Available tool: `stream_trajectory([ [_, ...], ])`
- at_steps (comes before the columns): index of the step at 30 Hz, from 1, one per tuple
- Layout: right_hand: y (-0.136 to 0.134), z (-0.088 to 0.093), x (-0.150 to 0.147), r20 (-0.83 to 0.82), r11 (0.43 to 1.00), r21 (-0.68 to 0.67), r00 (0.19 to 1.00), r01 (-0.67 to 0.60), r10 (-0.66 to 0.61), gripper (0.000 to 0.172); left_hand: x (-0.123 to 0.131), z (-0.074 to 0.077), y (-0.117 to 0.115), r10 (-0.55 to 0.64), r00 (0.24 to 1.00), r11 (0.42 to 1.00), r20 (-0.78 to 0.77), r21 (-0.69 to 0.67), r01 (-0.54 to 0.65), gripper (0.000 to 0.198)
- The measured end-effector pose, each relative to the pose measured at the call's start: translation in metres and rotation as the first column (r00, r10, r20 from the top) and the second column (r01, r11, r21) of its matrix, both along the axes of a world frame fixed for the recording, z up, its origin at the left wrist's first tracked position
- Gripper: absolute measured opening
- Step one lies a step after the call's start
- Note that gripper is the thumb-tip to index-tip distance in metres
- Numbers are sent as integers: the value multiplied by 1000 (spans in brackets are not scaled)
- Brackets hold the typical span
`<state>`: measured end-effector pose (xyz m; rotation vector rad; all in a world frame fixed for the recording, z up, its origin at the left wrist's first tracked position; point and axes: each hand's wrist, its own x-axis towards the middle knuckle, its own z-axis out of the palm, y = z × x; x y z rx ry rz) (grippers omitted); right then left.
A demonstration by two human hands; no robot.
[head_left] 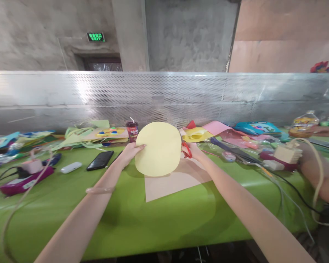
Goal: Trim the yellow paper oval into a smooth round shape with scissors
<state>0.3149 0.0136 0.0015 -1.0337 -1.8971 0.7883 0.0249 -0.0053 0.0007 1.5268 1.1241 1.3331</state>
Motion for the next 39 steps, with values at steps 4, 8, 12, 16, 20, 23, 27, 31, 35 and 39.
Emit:
stream_trajectory([
  [4,1,-1,1,20,1000,2,1000,9,-9,7,-1,-1,1,8,1000,1000,6,-9,-8,50],
  [8,5,-3,3,39,1000,7,999,29,-29,5,-2,-3,4,4,1000,1000,-2,4,-4,52],
  [12,9,-5,5,41,999,1,998,48,-48,2,-5,-5,7,15,999,1000,-31,11,-14,52],
  [16,9,-4,6,52,999,-25,998,43,-42,3,-7,-7,10,23,999,1000,-37,22,-22,55],
  [20,5,-1,6,69,998,-45,996,54,-50,10,-7,-8,10,27,999,999,-35,23,-26,55],
  [23,0,1,5,75,997,-44,995,66,-62,12,-7,-8,11,32,999,999,-44,22,-31,55],
  [27,-1,3,5,91,994,-59,992,87,-82,12,-9,-8,12,30,998,999,-61,21,-28,53],
  [31,6,1,8,45,996,-52,997,72,-70,14,-9,-7,10,30,998,999,-63,15,-29,52],
  [35,11,-2,12,18,997,-62,999,46,-45,19,-7,-5,6,32,996,999,-88,2,-32,49],
  [39,11,-3,12,8,998,-59,1000,15,-15,13,-6,-5,4,31,994,999,-101,-4,-31,48],
])
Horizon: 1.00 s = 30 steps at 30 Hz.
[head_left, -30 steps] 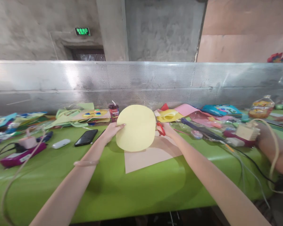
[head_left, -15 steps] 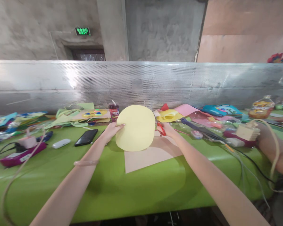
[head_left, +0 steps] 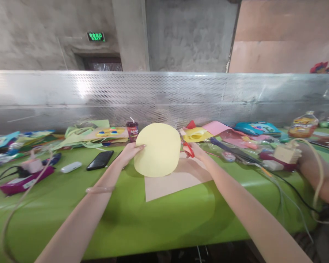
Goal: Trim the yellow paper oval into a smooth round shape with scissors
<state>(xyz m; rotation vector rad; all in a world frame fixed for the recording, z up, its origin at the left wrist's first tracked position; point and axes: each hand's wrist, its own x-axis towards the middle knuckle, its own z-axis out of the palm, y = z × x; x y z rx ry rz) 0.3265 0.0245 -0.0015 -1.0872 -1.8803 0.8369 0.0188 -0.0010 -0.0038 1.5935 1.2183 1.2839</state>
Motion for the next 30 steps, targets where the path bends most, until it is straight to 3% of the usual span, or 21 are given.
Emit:
stream_trajectory([
  [4,-3,0,-4,-10,1000,7,1000,-10,10,3,0,0,0,-13,1000,1000,-4,8,13,48],
  [12,-9,3,-5,-2,999,19,1000,-27,27,8,3,3,-4,-4,1000,1000,-14,-10,4,50],
  [30,-3,0,-3,39,998,-32,997,61,-60,2,3,5,-5,-7,1000,1000,10,-12,7,50],
])
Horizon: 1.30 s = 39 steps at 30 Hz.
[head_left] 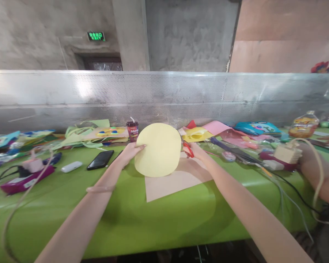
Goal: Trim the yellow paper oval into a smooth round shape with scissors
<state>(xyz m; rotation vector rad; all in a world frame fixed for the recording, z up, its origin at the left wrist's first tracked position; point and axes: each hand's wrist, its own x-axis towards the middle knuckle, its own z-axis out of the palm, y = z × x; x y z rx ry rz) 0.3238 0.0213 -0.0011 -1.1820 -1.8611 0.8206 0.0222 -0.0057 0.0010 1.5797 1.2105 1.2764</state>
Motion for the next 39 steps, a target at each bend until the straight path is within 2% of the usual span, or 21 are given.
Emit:
stream_trajectory([
  [5,4,2,4,43,999,28,998,45,-46,9,0,1,0,8,1000,1000,2,-1,-8,52],
  [11,1,3,5,-26,1000,8,999,-30,31,17,0,0,-1,-21,1000,1000,-15,-14,21,52],
  [16,-2,4,3,-18,997,26,997,-79,79,10,-1,-2,2,-25,999,1000,-22,-18,24,52],
  [24,-2,5,3,6,995,46,996,-93,93,10,-3,-3,3,-21,1000,1000,-17,-13,20,51],
  [32,0,3,3,-34,999,16,999,-38,39,5,-1,-1,1,-36,999,999,0,-34,36,52],
  [39,-1,5,3,2,1000,-12,1000,13,-13,3,-2,-2,1,-25,1000,999,5,-24,25,54],
])
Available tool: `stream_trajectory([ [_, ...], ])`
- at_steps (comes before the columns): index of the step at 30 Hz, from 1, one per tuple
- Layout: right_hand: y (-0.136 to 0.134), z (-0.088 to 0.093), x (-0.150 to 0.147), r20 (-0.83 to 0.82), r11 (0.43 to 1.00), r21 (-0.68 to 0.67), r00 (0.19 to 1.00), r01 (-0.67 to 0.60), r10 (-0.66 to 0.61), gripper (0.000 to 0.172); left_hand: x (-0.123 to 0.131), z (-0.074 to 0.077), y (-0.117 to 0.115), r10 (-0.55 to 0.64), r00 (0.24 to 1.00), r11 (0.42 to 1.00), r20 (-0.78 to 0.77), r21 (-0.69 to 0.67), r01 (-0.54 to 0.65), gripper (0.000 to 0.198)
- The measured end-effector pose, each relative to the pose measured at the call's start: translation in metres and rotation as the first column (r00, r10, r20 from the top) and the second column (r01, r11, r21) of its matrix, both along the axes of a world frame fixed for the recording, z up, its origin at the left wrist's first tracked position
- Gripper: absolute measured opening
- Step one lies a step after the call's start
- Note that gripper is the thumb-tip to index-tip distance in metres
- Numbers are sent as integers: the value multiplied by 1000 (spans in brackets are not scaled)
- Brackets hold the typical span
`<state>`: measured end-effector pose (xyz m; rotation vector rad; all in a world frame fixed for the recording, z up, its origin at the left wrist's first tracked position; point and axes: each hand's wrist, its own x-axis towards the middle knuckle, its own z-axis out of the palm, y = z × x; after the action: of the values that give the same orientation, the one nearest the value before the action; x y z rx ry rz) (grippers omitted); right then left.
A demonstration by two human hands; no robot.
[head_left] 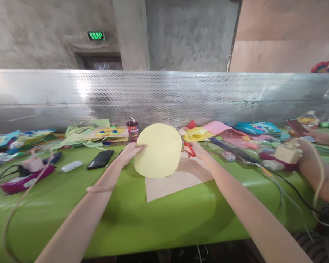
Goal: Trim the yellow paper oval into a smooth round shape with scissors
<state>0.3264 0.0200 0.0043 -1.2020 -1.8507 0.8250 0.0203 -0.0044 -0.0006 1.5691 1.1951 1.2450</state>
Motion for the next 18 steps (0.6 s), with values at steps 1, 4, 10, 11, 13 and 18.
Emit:
stream_trajectory([
  [1,-1,1,0,4,1000,1,1000,-3,3,3,0,0,0,-1,1000,1000,-1,3,1,54],
  [4,-3,3,0,22,1000,-2,1000,4,-4,7,-2,-1,1,0,1000,1000,-11,5,0,53],
  [10,1,1,6,6,999,21,999,-32,32,19,-4,-2,3,0,1000,1000,-23,-14,-1,51],
  [11,2,0,7,-1,998,29,999,-53,53,20,-4,-2,3,-5,1000,1000,-22,-17,4,51],
  [13,4,-1,8,-7,996,37,997,-79,79,20,-4,-2,2,-12,1000,1000,-19,-23,11,52],
  [18,5,-3,7,-16,997,16,997,-78,79,11,-3,0,-1,-15,1000,999,-20,-33,14,54],
])
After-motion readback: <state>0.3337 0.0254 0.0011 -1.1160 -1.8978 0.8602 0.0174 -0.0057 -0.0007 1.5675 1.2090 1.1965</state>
